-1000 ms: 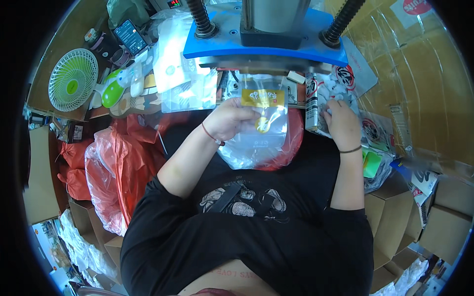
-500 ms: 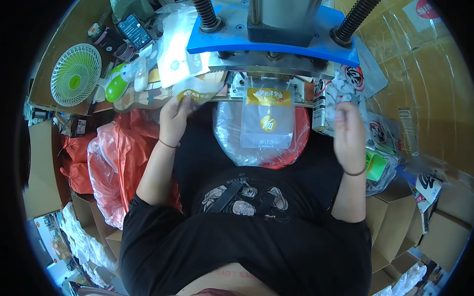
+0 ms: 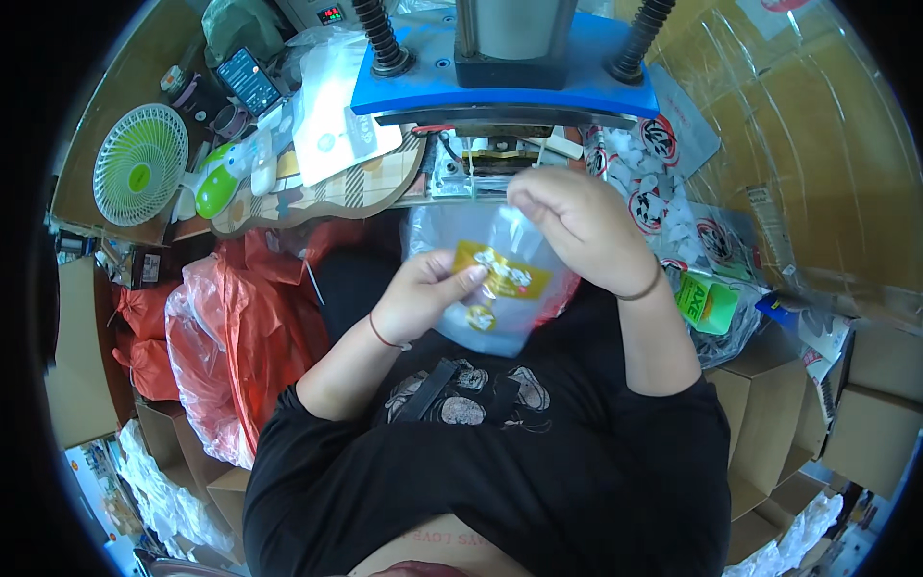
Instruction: Sealing small plastic bags containing food products using an industrial packaging machine.
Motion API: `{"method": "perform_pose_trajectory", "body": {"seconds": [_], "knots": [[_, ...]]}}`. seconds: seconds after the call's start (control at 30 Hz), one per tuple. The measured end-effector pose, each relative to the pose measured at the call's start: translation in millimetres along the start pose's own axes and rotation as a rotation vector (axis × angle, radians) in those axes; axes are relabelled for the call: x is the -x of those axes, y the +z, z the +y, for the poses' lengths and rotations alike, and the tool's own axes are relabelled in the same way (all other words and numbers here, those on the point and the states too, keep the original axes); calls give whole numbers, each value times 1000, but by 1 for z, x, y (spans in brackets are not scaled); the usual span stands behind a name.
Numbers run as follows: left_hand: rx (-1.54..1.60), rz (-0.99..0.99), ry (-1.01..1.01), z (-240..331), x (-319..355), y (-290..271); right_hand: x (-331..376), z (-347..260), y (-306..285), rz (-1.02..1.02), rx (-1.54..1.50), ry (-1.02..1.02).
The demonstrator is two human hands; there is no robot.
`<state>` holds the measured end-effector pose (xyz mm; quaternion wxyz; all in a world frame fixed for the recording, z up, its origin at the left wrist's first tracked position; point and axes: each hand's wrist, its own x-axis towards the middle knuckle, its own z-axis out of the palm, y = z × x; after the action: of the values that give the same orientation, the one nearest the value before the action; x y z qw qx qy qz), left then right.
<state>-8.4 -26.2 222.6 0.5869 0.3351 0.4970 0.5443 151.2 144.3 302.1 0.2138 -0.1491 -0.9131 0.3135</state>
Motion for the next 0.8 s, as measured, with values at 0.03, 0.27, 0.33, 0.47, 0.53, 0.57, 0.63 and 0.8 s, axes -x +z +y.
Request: {"method": "perform_pose_trajectory", "body": {"seconds": [0.03,0.27,0.33,0.47,0.53,0.57,0.63,0.8], "knots": [[98,-50,-62,0,-2,7,2,3,-2,-57,-71,18],[296,-209,-165,-18,-26,0,51,67,-43,53,574,373],[291,-126,-138,-14,-51,-14,60,88,-34,-57,752,555],[346,-69,-164,-6,-85,-33,56,112,-10,26,656,516],[372,-43,-171,-5,-87,-36,64,114,-3,157,622,436],[275,81,-91,-4,-85,-34,66,116,0,230,596,393],[77,342,67,0,-73,-45,71,105,-4,333,549,340],[-1697,1315,486,59,-35,-209,68,109,-6,177,532,312]]}}
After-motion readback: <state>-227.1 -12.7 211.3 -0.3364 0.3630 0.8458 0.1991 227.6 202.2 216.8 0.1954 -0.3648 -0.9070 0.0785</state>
